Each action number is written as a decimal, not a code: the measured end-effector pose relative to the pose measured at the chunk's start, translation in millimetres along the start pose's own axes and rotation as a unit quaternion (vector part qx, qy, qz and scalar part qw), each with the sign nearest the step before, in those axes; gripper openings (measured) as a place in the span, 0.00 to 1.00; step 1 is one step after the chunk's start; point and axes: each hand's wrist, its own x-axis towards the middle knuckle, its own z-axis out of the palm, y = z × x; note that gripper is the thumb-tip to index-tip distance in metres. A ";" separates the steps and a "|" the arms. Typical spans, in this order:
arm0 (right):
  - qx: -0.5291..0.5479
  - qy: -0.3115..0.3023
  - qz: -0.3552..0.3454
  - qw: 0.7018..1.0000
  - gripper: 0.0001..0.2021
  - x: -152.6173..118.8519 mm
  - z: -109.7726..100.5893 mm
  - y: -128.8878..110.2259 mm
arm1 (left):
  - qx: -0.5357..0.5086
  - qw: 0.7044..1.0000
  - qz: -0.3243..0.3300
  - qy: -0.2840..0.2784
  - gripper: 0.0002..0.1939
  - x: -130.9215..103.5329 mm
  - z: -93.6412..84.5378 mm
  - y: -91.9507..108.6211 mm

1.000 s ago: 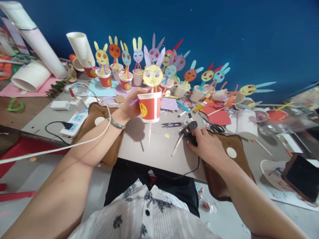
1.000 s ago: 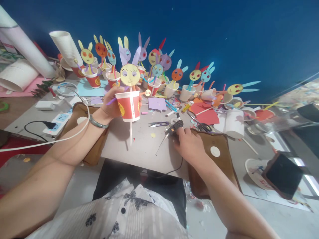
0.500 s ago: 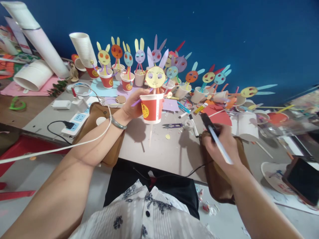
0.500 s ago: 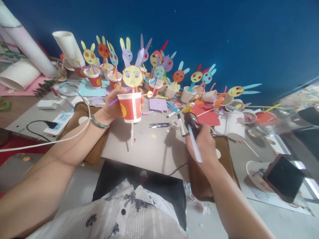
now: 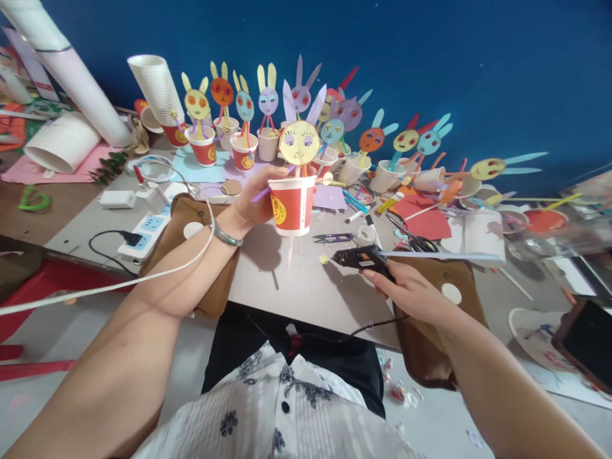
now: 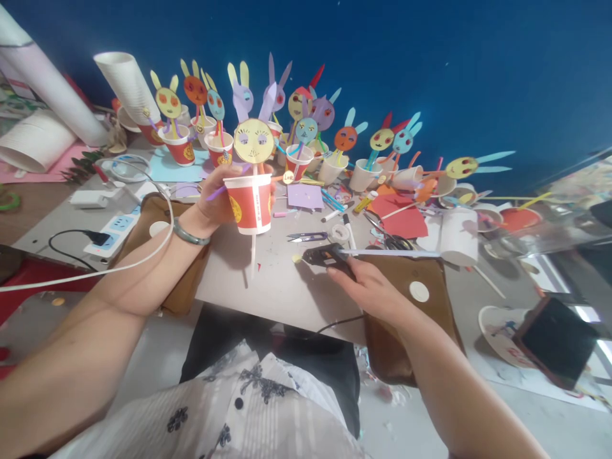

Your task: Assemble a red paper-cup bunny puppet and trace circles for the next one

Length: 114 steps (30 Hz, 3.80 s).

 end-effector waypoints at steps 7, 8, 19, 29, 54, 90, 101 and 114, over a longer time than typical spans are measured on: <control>-0.035 -0.026 -0.009 0.999 0.19 7.7 8.5 1.2 | 0.033 0.999 -0.021 0.002 0.19 -6.5 15.8 4.6; -0.037 -0.027 -0.017 0.999 0.19 8.6 9.2 0.8 | 0.035 0.999 -0.022 0.001 0.19 -6.6 16.1 4.8; -0.051 -0.035 -0.029 0.998 0.20 13.3 11.9 2.7 | 0.029 0.999 -0.030 0.004 0.17 -10.3 22.4 6.3; -0.079 -0.054 -0.011 0.995 0.22 14.0 12.1 1.9 | 0.041 0.999 -0.025 -0.003 0.15 -9.0 21.2 6.0; -0.088 -0.045 -0.004 0.995 0.22 16.0 10.3 -4.3 | 0.054 0.998 -0.036 -0.013 0.18 -11.5 28.6 6.7; -0.096 -0.058 0.013 0.994 0.30 17.3 16.4 7.1 | 0.060 0.985 -0.131 -0.092 0.19 -3.4 12.4 -23.4; -0.074 -0.025 0.054 0.995 0.25 20.6 7.0 11.1 | 0.003 0.991 -0.134 -0.028 0.17 3.2 11.9 -48.0; -0.053 -0.052 0.016 0.997 0.25 21.1 3.6 10.8 | -0.012 0.990 -0.141 -0.005 0.20 4.9 14.6 -66.1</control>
